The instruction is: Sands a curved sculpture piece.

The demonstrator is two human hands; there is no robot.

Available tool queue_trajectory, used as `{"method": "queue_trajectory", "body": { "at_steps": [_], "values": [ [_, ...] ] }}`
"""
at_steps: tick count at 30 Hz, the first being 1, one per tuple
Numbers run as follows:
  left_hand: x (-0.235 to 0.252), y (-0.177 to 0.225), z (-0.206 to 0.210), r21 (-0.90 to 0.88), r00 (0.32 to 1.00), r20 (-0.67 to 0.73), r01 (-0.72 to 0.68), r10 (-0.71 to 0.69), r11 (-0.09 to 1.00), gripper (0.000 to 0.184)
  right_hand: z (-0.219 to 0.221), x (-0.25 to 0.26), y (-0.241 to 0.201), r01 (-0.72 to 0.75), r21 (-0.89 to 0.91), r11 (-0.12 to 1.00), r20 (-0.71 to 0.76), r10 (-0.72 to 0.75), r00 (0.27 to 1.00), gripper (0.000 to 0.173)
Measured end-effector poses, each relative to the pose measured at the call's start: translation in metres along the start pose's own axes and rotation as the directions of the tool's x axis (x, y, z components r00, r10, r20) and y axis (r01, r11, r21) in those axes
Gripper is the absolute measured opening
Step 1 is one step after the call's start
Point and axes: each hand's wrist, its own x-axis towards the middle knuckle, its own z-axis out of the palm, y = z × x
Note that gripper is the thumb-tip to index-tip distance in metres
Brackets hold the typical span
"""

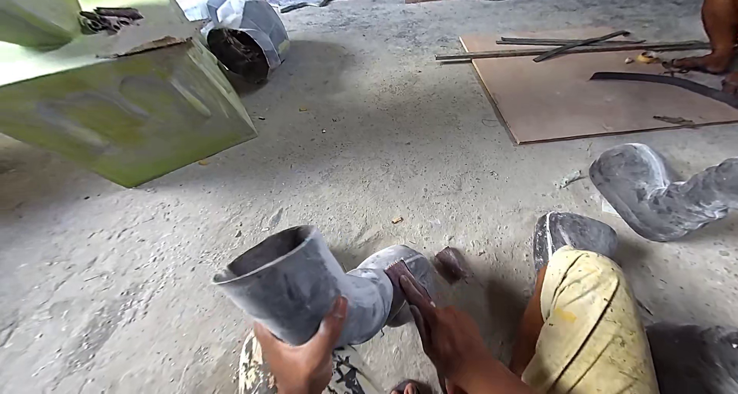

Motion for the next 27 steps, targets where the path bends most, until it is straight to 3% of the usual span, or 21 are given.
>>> {"method": "queue_trajectory", "body": {
  "at_steps": [2,4,7,11,13,16,18,22,25,27],
  "values": [
    [-0.008,-0.001,0.001,0.008,0.997,0.067,-0.034,0.033,0.999,0.096,-0.002,0.023,-0.001,0.015,-0.02,1.0,-0.045,-0.016,0.999,0.051],
    [-0.005,-0.001,0.003,0.013,0.999,0.026,-0.034,0.034,0.999,0.091,-0.003,0.037,-0.007,0.025,0.009,1.0,-0.043,-0.025,0.999,0.05],
    [0.009,-0.001,-0.003,-0.019,0.997,-0.074,-0.002,0.001,1.0,0.09,0.012,0.004,-0.008,0.022,0.046,0.999,-0.031,-0.021,0.999,0.052],
    [-0.004,-0.004,-0.006,-0.023,0.999,0.042,-0.026,0.027,0.999,0.095,0.008,0.02,-0.007,0.04,0.0,0.999,-0.102,-0.039,0.994,0.052],
    [-0.009,-0.004,-0.006,-0.019,0.998,0.053,-0.031,0.032,0.999,0.091,-0.002,0.038,-0.012,0.029,0.028,0.999,-0.031,-0.028,0.999,0.051],
    [0.006,-0.003,-0.008,-0.034,0.999,-0.053,-0.007,0.005,0.999,0.086,0.013,0.014,-0.004,0.086,0.095,0.992,-0.041,-0.083,0.996,0.052],
    [0.008,-0.003,-0.012,-0.025,0.998,-0.065,0.022,-0.023,0.999,0.093,0.025,-0.003,0.005,0.07,0.091,0.993,-0.052,-0.065,0.997,0.051],
    [-0.002,0.0,-0.005,0.016,0.999,-0.035,0.033,-0.033,0.999,0.097,0.004,0.037,0.005,0.102,0.083,0.991,-0.023,-0.101,0.995,0.051],
    [-0.003,0.0,-0.01,0.015,1.0,-0.011,0.007,-0.007,1.0,0.096,-0.023,0.039,0.005,0.167,0.207,0.964,0.031,-0.177,0.984,0.057],
    [-0.002,-0.002,-0.01,0.003,1.0,0.0,-0.01,0.01,1.0,0.094,-0.033,0.02,0.01,0.153,0.356,0.922,-0.054,-0.143,0.988,0.069]
  ]
}}
